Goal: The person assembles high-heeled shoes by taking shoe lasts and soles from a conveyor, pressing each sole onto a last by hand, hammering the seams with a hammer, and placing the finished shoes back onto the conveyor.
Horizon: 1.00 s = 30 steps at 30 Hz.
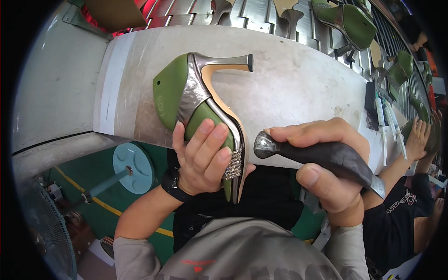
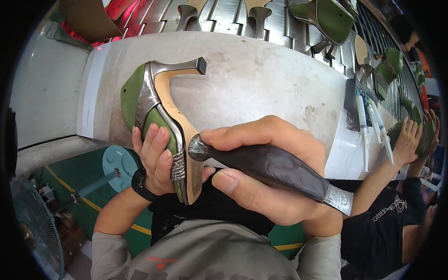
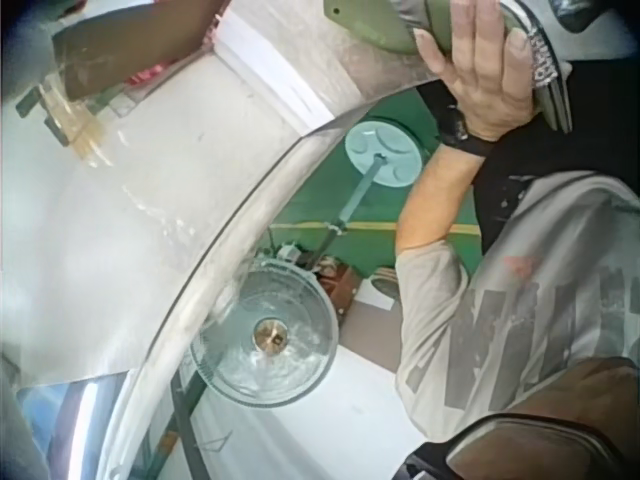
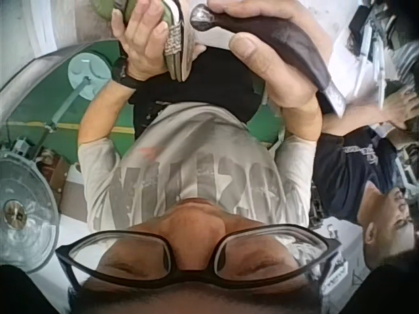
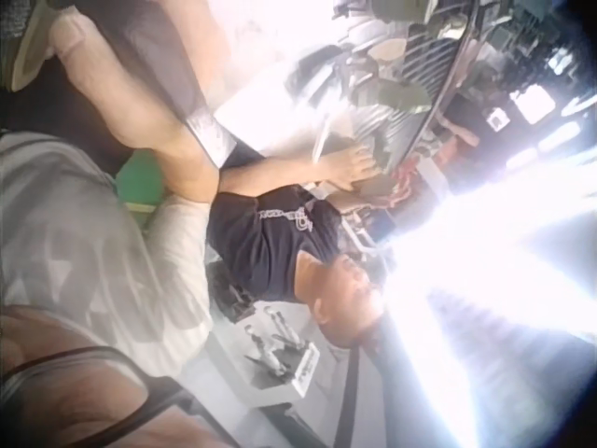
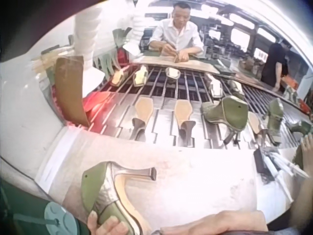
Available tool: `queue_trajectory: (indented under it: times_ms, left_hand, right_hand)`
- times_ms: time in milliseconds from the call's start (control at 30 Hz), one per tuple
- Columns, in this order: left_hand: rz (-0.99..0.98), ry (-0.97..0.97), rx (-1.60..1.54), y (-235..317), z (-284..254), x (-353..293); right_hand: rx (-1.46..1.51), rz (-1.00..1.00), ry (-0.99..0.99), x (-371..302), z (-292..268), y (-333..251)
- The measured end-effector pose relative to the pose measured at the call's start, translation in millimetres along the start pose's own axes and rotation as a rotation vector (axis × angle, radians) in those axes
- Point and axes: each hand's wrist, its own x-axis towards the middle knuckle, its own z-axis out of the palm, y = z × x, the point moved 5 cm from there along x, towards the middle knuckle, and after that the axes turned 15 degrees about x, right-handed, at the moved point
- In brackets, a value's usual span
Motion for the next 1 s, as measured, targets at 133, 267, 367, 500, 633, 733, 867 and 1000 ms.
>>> queue_trajectory:
  times_ms: [133,267,367,500,633,733,867,1000]
  left_hand:
    - [-0.013,0.081,0.012,-3,6,-4]
    - [-0.026,0.028,-0.021,-2,2,-2]
    - [-0.025,0.039,0.010,-4,3,-7]
    - [-0.061,0.042,0.000,-3,2,-4]
    - [-0.061,-0.002,-0.054,-3,1,-2]
    - [-0.066,0.001,-0.048,-3,1,-3]
    - [-0.093,0.009,-0.073,-4,0,-2]
    - [0.068,-0.099,-0.030,-7,1,-3]
  right_hand:
    - [-0.203,0.088,-0.174,24,3,10]
    - [-0.358,-0.021,-0.299,34,12,0]
    - [-0.492,-0.144,-0.464,36,24,-4]
    - [-0.562,-0.226,-0.488,26,33,-2]
    - [-0.573,-0.242,-0.485,13,39,3]
    - [-0.578,-0.215,-0.461,2,47,7]
    - [-0.513,-0.187,-0.379,-25,54,20]
    - [-0.351,0.142,-0.380,-39,43,36]
